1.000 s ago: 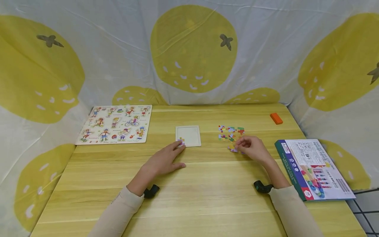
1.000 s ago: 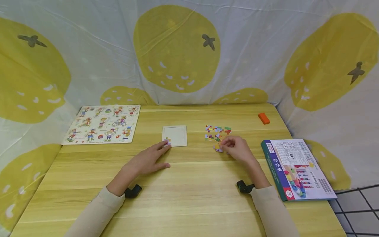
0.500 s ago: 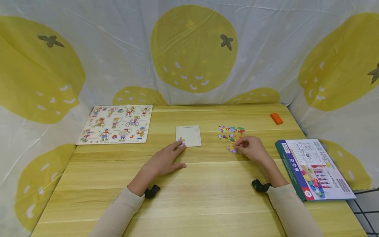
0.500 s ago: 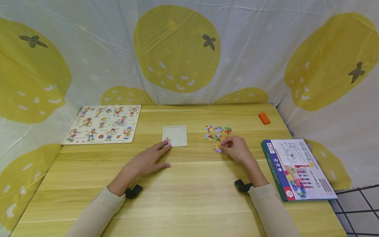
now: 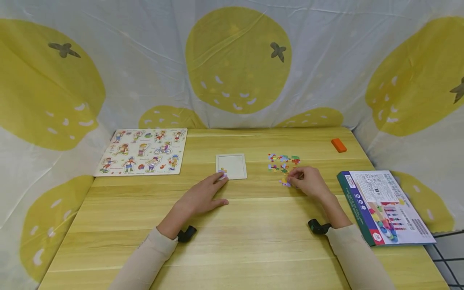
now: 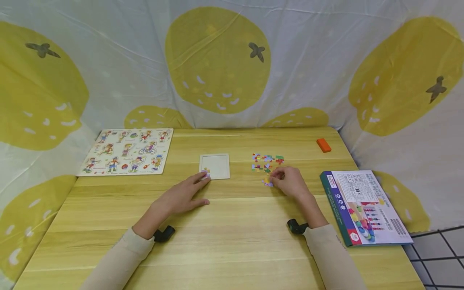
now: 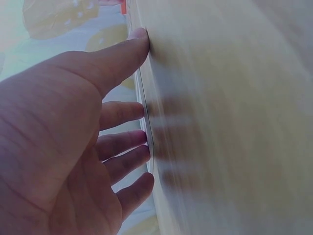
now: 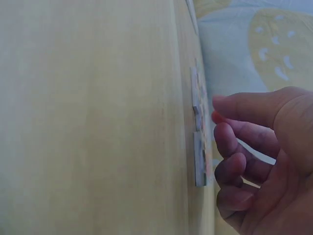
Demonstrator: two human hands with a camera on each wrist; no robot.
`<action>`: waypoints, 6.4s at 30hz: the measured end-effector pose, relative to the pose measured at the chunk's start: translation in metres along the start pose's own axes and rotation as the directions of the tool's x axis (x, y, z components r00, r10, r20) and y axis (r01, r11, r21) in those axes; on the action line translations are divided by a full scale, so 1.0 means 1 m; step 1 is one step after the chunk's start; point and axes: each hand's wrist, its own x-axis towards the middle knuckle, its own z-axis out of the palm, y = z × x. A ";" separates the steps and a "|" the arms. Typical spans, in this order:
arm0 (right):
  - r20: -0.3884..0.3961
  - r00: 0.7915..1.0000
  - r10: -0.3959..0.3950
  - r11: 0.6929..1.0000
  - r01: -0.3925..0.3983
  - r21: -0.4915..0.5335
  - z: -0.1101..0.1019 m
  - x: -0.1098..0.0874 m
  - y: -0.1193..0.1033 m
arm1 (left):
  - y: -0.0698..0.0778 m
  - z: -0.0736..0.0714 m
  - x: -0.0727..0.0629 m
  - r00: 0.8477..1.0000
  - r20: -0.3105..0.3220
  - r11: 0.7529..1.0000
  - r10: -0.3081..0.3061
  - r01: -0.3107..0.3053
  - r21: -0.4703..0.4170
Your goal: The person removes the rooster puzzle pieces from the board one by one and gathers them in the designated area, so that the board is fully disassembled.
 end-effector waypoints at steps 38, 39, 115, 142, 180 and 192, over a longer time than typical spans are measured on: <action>0.063 0.977 -0.204 0.936 0.176 0.305 0.088 0.069 -0.089 | -0.021 -0.005 -0.014 0.997 0.075 0.997 0.004 0.001 -0.071; 0.062 0.975 -0.214 0.936 0.186 0.298 0.090 0.070 -0.090 | -0.021 -0.004 -0.013 0.997 0.078 0.998 0.001 0.004 -0.065; 0.036 0.987 -0.156 0.929 0.135 0.345 0.119 0.088 -0.123 | -0.025 -0.008 -0.004 0.992 0.118 0.996 -0.036 0.045 -0.077; 0.050 0.994 -0.102 0.912 0.073 0.403 0.051 0.045 -0.074 | -0.021 -0.007 -0.005 0.994 0.105 0.994 -0.038 0.048 -0.097; 0.052 0.992 -0.116 0.983 0.107 0.152 0.025 0.023 -0.017 | -0.019 -0.008 -0.008 0.996 0.086 0.995 -0.012 0.021 -0.095; 0.056 0.993 -0.104 0.993 0.100 0.069 0.027 0.025 -0.024 | -0.020 -0.007 -0.008 0.996 0.089 0.995 -0.020 0.029 -0.098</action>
